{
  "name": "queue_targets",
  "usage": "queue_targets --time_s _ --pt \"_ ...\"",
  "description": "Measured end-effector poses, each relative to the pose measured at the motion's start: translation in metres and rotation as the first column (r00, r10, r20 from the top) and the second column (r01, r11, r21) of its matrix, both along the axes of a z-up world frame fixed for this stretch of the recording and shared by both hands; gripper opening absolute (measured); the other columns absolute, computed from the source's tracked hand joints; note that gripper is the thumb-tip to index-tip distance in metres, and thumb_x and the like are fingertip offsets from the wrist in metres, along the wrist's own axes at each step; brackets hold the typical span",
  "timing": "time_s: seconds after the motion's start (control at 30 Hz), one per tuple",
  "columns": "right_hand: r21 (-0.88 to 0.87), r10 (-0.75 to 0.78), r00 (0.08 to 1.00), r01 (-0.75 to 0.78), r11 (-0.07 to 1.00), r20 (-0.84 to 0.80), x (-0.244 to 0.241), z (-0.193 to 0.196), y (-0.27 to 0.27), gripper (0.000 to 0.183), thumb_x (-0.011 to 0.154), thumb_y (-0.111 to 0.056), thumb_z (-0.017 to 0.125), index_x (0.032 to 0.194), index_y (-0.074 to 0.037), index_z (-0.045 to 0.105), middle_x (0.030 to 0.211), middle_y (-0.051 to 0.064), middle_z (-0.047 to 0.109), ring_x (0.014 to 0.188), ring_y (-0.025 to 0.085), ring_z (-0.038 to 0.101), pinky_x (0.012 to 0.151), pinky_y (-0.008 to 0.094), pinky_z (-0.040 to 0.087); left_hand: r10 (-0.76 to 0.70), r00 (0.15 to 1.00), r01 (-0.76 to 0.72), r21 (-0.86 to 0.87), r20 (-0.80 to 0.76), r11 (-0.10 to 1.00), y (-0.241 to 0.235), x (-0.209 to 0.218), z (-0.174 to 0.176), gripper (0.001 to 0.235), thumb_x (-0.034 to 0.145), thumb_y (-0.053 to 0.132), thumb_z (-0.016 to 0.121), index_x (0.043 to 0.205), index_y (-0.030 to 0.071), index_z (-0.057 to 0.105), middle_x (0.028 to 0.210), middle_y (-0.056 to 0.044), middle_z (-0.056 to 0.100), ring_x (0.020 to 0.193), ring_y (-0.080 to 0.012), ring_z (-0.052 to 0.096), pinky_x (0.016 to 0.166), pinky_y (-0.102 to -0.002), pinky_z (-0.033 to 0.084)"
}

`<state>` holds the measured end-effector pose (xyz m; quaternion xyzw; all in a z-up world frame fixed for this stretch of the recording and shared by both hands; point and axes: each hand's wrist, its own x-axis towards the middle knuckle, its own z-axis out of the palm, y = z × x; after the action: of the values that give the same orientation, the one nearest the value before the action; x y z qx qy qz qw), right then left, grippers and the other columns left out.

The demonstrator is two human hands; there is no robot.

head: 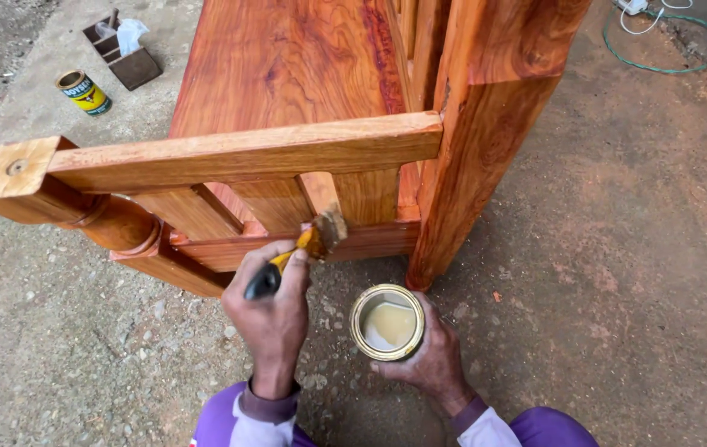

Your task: The person paints the legs and lower frame of a wooden chair with a light-colored varnish or paint using a brush. They repeatedly dip the brush into a can held in the other hand and apply the finish to the furniture's surface.

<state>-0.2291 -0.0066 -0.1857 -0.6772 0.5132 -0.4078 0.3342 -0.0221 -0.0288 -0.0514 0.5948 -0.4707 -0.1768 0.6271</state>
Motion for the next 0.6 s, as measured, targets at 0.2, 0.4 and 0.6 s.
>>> queue_targets --time_s 0.2,0.4,0.6 --pt "0.008 0.001 1.000 -0.001 1.000 -0.016 -0.002 -0.001 0.001 0.118 0.041 -0.035 0.102 0.141 -0.008 0.045 0.124 0.013 0.072 0.111 0.028 0.072 0.094 0.042 0.058 0.054 0.981 -0.023 -0.168 0.184 0.986 -0.007 -0.001 -0.014 0.018 0.092 0.004 0.078 0.109 -0.002 0.076 0.097 -0.012 0.072 0.080 -0.0164 0.066 0.067 -0.027 0.054" --pt "0.022 -0.041 0.993 0.044 0.999 -0.114 -0.001 -0.016 -0.002 0.122 0.036 -0.036 0.102 0.141 -0.009 0.045 0.121 0.013 0.073 0.110 0.029 0.072 0.093 0.042 0.058 -0.093 0.762 -0.040 -0.191 -0.641 0.981 0.000 0.008 -0.022 0.032 0.092 0.006 0.074 0.118 -0.009 0.066 0.085 -0.013 0.072 0.070 -0.0170 0.071 0.060 -0.028 0.062" --pt "0.011 -0.026 0.988 0.028 1.000 -0.150 0.008 -0.018 -0.004 0.123 0.036 -0.037 0.103 0.140 -0.007 0.045 0.121 0.014 0.072 0.110 0.030 0.072 0.093 0.043 0.058 -0.094 0.635 -0.004 -0.125 -0.767 0.992 0.006 0.006 -0.059 0.033 0.091 0.004 0.069 0.120 -0.009 0.065 0.084 -0.015 0.073 0.067 -0.0199 0.074 0.056 -0.031 0.064"
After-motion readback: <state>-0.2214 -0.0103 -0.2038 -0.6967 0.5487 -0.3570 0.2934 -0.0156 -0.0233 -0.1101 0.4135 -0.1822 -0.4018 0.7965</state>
